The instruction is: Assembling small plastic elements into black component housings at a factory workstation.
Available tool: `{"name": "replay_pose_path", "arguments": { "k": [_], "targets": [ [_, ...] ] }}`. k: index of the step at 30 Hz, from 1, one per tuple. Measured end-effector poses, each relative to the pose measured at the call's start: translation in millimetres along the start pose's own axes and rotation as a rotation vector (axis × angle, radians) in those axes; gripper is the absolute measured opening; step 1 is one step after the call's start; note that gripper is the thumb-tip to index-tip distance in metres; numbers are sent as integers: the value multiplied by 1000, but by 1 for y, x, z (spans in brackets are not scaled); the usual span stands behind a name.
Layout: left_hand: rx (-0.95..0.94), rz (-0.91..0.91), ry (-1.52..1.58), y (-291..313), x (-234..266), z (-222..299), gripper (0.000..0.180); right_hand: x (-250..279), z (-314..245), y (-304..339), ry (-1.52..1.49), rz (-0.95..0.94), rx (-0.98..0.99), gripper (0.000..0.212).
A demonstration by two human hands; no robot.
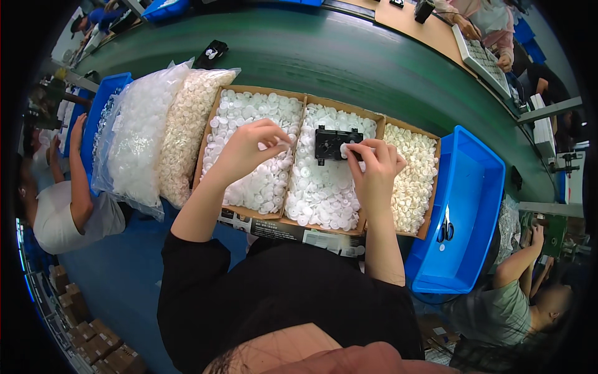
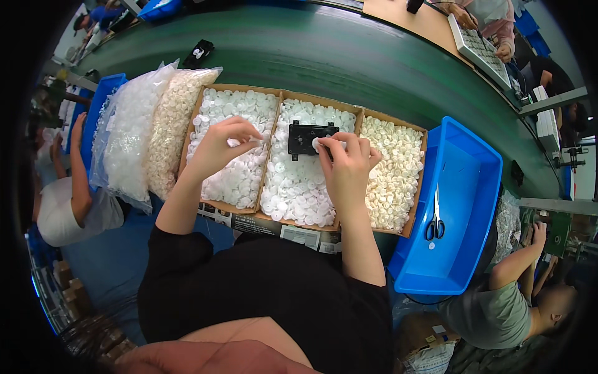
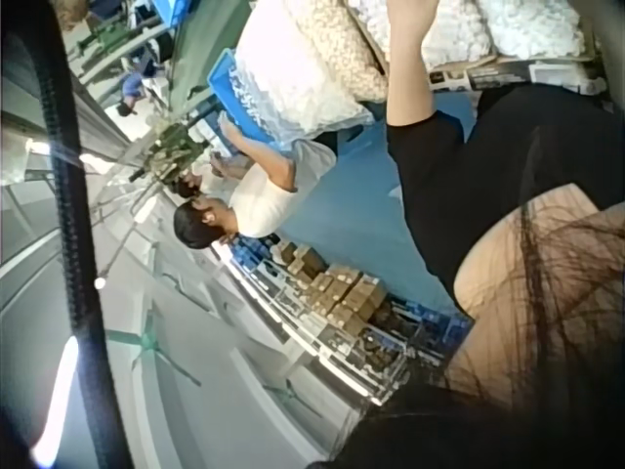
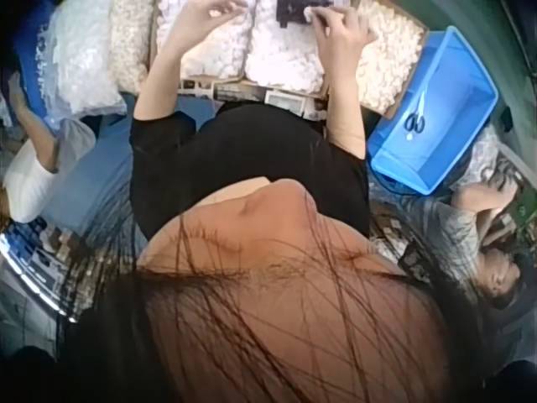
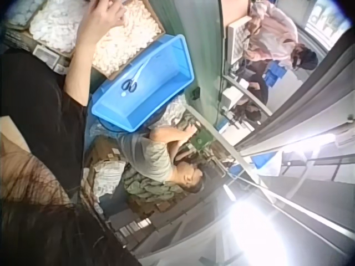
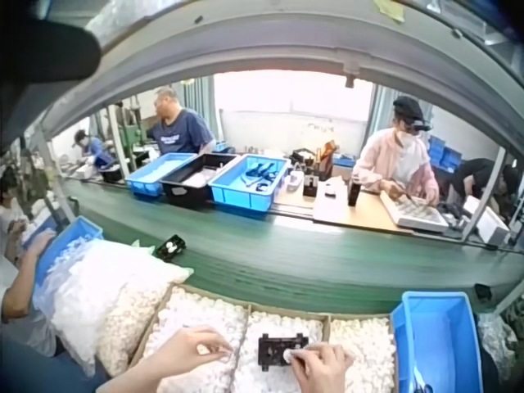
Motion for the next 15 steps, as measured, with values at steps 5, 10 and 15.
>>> {"name": "replay_pose_path", "arguments": {
  "k": [5, 10, 15],
  "targets": [
    [-4, 61, 295, -33, -16, 19, 15, -1, -3, -1, -6, 2, 36, 12],
    [-6, -9, 335, -57, -44, 33, 20, 3, -6, 8, 39, -46, 57, 14],
    [-111, -106, 357, -64, -73, 33, 26, 18, 3, 14, 39, -35, -41, 18]
  ]
}}
Point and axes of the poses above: each hand's wrist, its own y-axis away from the middle knuckle, its own x-axis out of the back of the hand, z = x × y, the point moved 4 cm from there along -y, towards the middle knuckle, and after that the axes turned 8 degrees about y, right-handed, at the moved point
